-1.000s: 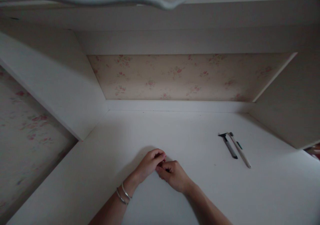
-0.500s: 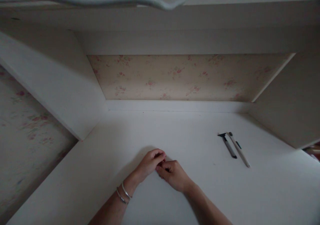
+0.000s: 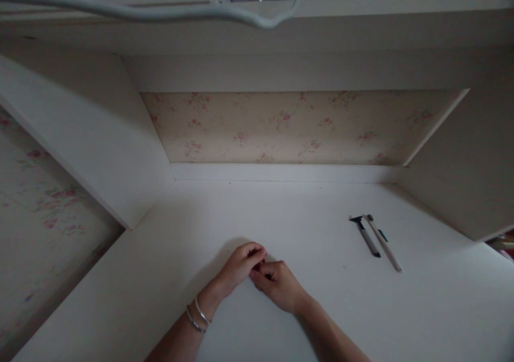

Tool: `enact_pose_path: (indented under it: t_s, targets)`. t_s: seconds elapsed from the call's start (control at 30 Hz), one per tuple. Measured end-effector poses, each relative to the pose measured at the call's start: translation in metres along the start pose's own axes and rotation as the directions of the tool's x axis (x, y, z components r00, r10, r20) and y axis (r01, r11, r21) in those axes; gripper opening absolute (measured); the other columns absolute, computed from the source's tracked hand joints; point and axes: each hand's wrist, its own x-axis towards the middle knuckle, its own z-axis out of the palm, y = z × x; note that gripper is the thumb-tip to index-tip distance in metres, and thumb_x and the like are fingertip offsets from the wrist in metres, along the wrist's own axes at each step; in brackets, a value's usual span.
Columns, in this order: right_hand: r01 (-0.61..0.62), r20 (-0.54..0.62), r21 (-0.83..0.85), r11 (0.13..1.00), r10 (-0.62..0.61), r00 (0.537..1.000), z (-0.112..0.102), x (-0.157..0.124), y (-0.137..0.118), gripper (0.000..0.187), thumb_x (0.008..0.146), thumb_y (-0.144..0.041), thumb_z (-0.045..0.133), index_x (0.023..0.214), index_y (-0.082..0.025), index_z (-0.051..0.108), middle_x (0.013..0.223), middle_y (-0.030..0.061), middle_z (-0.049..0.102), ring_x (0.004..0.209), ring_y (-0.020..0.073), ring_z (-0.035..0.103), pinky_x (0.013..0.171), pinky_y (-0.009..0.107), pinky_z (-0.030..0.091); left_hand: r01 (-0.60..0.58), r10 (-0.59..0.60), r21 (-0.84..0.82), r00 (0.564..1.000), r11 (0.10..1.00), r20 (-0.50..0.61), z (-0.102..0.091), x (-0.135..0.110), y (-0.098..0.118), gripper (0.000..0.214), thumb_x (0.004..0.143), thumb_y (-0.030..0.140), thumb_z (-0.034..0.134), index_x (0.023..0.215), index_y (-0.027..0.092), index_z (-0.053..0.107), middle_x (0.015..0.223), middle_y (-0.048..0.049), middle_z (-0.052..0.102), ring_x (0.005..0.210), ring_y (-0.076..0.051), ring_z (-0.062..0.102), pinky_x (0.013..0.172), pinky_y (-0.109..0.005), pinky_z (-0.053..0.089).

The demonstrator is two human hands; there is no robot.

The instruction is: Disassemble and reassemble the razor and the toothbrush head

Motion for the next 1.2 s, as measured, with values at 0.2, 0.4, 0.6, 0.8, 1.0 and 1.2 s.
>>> enact_pose_path:
  t_s: [0.2, 0.4, 0.6, 0.8, 1.0, 1.2]
  targets:
    - [0.007, -0.009, 0.003, 1.000, -0.007, 1.000, -0.001, -0.001, -0.004, 0.043, 0.088, -0.039, 0.047, 0.051, -0.018, 0.047, 0.051, -0.0046, 0.040, 0.047, 0.0081, 0.032, 0.045, 0.023, 0.025, 0.006, -0.006, -0.003, 1.000, 1.000, 0.001, 0.000, 0.000, 0.001, 0.025, 0.080, 0.039, 0.055, 0.077, 0.016, 0.063, 0.073, -0.0014, 0.060, 0.072, -0.016, 0.053, 0.065, -0.026, 0.040]
    - [-0.013, -0.053, -0.025, 1.000, 0.012, 0.998, -0.002, -0.001, -0.007, 0.045, 0.088, -0.042, 0.046, 0.051, -0.018, 0.050, 0.050, -0.0040, 0.039, 0.046, 0.0083, 0.032, 0.044, 0.022, 0.023, -0.015, 0.015, -0.009, 1.000, 1.000, -0.009, 0.000, 0.000, 0.000, 0.024, 0.080, 0.039, 0.056, 0.078, 0.016, 0.062, 0.073, -0.0003, 0.058, 0.072, -0.014, 0.051, 0.064, -0.025, 0.038]
    - [-0.195, -0.311, -0.158, 0.968, 0.139, 0.940, -0.046, -0.007, -0.003, 0.043, 0.087, -0.049, 0.043, 0.061, -0.019, 0.059, 0.052, -0.0024, 0.050, 0.047, 0.0109, 0.043, 0.045, 0.022, 0.029, 0.016, -0.013, -0.135, 1.000, 0.991, 0.017, -0.001, 0.002, -0.001, 0.025, 0.083, 0.039, 0.052, 0.090, 0.015, 0.056, 0.072, 0.0003, 0.054, 0.060, -0.011, 0.048, 0.055, -0.024, 0.037]
    - [-0.583, -0.600, -0.486, 0.651, 0.236, 0.764, -0.158, -0.019, 0.025, 0.034, 0.085, -0.044, 0.045, 0.102, -0.020, 0.062, 0.087, 0.0064, 0.068, 0.073, 0.0200, 0.062, 0.064, 0.028, 0.043, 0.038, -0.036, -0.138, 0.999, 0.990, 0.018, -0.001, 0.003, -0.002, 0.028, 0.081, 0.039, 0.055, 0.093, 0.014, 0.056, 0.074, -0.0009, 0.057, 0.058, -0.010, 0.050, 0.054, -0.024, 0.038]
    - [-0.792, -0.707, -0.508, 0.339, 0.361, 0.608, -0.228, -0.034, 0.050, 0.050, 0.086, -0.048, 0.039, 0.123, -0.018, 0.053, 0.123, 0.0193, 0.057, 0.097, 0.0358, 0.061, 0.075, 0.046, 0.045, 0.007, -0.005, -0.083, 1.000, 0.997, 0.023, -0.002, 0.002, -0.001, 0.029, 0.082, 0.043, 0.053, 0.082, 0.014, 0.058, 0.073, -0.0017, 0.058, 0.059, -0.010, 0.050, 0.054, -0.024, 0.038]
    - [-0.810, -0.675, -0.507, 0.294, 0.450, 0.585, -0.226, -0.039, 0.065, 0.035, 0.085, -0.027, 0.042, 0.107, -0.010, 0.063, 0.107, 0.0241, 0.064, 0.097, 0.0412, 0.061, 0.074, 0.049, 0.047, 0.024, -0.022, -0.062, 0.999, 0.998, 0.027, -0.002, 0.004, -0.006, 0.031, 0.080, 0.044, 0.055, 0.082, 0.013, 0.060, 0.072, -0.0023, 0.058, 0.059, -0.011, 0.051, 0.055, -0.024, 0.039]
